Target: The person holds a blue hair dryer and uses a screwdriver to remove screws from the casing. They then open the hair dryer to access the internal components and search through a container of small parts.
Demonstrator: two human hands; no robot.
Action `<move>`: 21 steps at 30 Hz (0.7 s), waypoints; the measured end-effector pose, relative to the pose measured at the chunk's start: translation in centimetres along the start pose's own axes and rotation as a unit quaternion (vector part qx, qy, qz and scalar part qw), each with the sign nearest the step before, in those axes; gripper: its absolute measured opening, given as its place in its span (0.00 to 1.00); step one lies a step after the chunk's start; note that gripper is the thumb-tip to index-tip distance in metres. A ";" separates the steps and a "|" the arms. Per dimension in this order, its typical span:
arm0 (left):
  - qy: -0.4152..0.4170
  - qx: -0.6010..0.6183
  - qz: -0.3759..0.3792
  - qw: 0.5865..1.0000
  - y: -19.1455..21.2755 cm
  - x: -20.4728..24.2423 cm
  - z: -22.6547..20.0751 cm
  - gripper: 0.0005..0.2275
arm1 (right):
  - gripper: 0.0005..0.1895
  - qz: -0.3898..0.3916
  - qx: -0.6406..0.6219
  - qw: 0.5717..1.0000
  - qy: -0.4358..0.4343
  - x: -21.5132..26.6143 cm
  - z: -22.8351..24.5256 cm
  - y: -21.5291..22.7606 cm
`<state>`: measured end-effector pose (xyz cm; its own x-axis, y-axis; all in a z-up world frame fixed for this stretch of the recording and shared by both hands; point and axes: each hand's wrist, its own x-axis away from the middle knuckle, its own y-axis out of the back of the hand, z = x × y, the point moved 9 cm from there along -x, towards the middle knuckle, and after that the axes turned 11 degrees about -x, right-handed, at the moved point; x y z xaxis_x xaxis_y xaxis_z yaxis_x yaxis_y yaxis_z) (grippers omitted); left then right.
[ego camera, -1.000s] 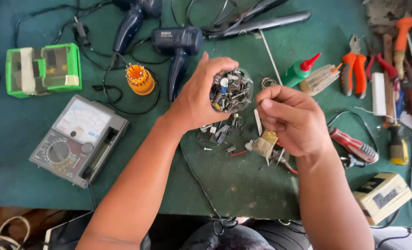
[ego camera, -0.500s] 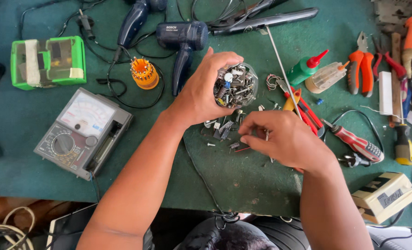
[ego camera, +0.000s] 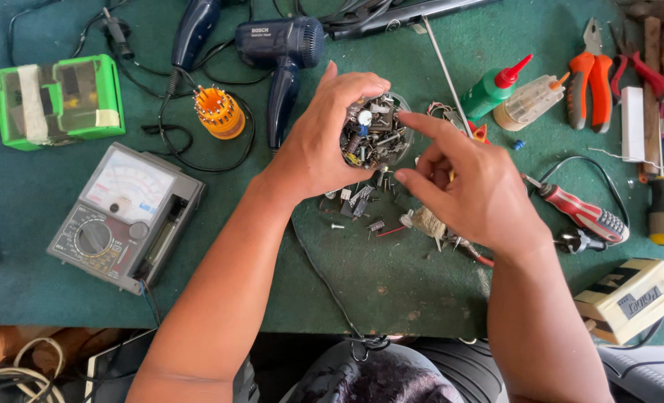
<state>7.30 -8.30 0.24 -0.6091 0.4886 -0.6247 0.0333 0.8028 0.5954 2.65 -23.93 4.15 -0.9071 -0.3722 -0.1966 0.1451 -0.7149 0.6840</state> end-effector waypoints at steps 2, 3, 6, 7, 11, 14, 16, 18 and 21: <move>0.000 -0.001 0.000 1.000 0.0 0.1 0.0 0.37 | 0.31 0.011 0.016 1.000 -0.010 -0.1 -0.2 -0.5; 0.001 0.002 -0.002 1.000 0.0 0.1 0.1 0.37 | 0.30 0.022 -0.001 1.000 -0.018 -0.1 -0.3 -0.8; 0.006 0.005 -0.011 1.000 0.0 0.3 0.5 0.38 | 0.22 0.050 -0.019 0.999 -0.008 0.1 0.3 -1.0; 0.011 0.006 -0.018 1.000 0.0 0.3 0.7 0.38 | 0.16 0.066 -0.018 0.998 0.009 0.1 0.8 -1.1; 0.012 0.007 -0.015 1.000 0.0 0.3 0.7 0.39 | 0.20 0.004 -0.040 0.999 -0.020 0.3 -0.2 0.3; 0.007 0.006 -0.013 1.000 0.1 0.2 0.3 0.38 | 0.24 -0.027 -0.025 0.999 -0.021 0.3 -0.3 0.8; 0.004 0.005 -0.013 1.000 0.1 0.2 0.2 0.39 | 0.23 -0.033 -0.011 0.999 -0.013 0.2 -0.3 0.7; 0.003 0.006 -0.008 1.000 0.0 0.1 0.2 0.39 | 0.23 -0.025 0.005 0.999 -0.023 0.0 -0.9 0.1; 0.001 0.007 -0.005 1.000 0.0 0.2 0.2 0.39 | 0.24 -0.001 0.015 0.999 -0.033 -0.2 -1.2 -0.7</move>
<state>7.35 -8.17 0.01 -0.6110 0.4799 -0.6296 0.0389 0.8125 0.5817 3.19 -24.04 2.83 -0.9312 -0.3313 -0.1520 0.1330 -0.6972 0.7045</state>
